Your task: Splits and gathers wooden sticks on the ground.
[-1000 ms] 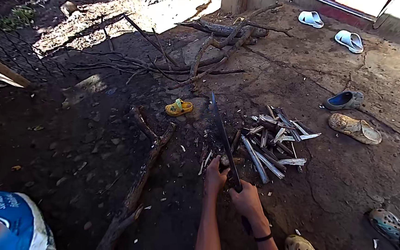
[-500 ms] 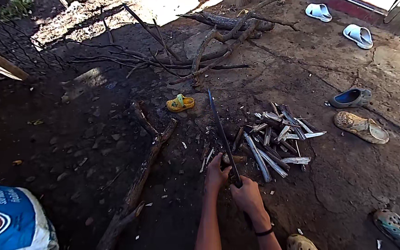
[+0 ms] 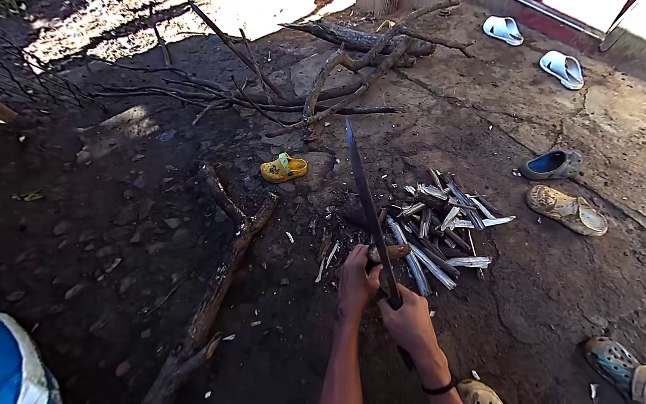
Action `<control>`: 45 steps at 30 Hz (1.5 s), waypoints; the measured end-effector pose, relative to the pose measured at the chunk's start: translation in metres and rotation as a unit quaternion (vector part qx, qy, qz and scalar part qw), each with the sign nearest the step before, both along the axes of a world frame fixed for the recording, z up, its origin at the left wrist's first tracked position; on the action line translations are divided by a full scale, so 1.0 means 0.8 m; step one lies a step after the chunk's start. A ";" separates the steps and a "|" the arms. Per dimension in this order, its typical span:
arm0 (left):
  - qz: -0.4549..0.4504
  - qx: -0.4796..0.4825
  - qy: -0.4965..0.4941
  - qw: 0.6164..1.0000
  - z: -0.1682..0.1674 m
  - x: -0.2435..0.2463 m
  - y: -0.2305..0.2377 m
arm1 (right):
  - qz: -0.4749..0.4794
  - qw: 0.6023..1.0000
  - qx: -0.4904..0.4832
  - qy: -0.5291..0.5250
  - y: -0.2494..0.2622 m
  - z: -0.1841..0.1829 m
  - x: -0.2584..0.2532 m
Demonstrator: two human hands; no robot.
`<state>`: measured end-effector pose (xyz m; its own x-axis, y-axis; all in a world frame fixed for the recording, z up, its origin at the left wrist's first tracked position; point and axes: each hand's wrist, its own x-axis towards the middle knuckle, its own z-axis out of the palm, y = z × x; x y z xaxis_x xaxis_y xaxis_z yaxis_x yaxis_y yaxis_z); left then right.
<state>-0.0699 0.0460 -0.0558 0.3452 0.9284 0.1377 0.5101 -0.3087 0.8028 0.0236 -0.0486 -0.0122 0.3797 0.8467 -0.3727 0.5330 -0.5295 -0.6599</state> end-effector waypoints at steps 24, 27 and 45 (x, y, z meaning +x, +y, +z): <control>-0.057 -0.058 0.075 0.994 -0.050 0.049 -0.013 | -0.017 0.988 -0.155 0.002 -0.007 -0.014 0.045; -0.041 0.042 0.023 0.998 -0.019 0.051 -0.011 | -0.024 0.996 -0.080 0.013 -0.021 0.011 0.042; -0.015 0.062 -0.024 0.998 -0.073 0.035 -0.022 | -0.022 0.992 -0.124 0.009 -0.027 -0.025 0.029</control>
<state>-0.0421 0.0283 -0.1143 0.3630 0.8924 0.2682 0.4611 -0.4221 0.7805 0.0469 -0.0699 -0.0319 0.4060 0.7114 -0.5737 0.4954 -0.6988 -0.5160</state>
